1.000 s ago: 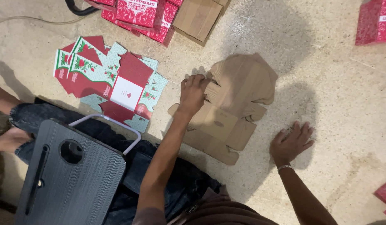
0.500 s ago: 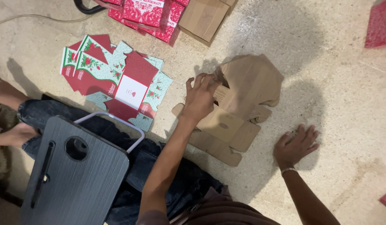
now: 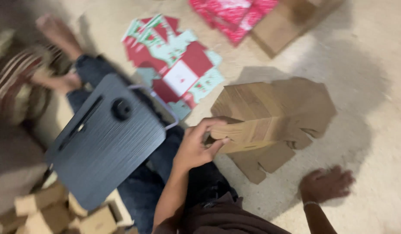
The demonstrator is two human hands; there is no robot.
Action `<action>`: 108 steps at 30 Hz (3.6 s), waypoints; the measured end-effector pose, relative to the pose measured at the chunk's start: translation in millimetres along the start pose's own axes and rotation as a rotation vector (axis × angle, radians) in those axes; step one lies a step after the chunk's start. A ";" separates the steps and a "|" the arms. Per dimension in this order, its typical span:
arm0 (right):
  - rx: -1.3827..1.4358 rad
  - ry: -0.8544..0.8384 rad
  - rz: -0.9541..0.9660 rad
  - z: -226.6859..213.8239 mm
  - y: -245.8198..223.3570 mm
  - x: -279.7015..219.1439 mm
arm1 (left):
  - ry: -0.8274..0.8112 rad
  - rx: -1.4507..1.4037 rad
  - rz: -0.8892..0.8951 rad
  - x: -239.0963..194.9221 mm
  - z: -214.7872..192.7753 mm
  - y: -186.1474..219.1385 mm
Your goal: The person sits on the floor and folds flat cardboard pieces into small boxes. They fold the side flaps, tuck the top flaps, and place the finished boxes into a pile on the floor.
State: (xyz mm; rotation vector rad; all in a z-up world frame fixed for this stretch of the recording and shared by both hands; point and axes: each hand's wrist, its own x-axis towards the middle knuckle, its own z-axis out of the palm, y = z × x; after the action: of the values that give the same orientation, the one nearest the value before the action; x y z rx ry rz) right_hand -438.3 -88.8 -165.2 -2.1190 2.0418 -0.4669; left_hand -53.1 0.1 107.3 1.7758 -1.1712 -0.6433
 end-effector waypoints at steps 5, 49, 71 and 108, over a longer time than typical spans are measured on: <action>-0.182 -0.085 -0.048 25.9 29.7 -4.2 | 0.477 0.086 -0.055 -91.2 -76.2 30.9; 0.238 -0.978 -1.657 -43.9 -770.7 -171.4 | 0.157 0.566 -0.717 -224.3 -245.0 -132.2; -0.145 -0.888 -1.992 -82.7 -607.7 -211.0 | 0.265 0.398 -0.415 -311.8 -212.6 -74.5; 0.390 -1.324 -1.729 -162.2 -570.7 -171.6 | 0.415 0.703 -0.271 -278.2 -196.2 -128.9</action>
State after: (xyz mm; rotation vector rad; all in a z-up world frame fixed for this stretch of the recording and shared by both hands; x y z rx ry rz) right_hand 43.0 128.3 155.2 -2.1852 -0.6499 0.3665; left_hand 42.9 349.6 73.2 2.5344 -0.9247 0.0304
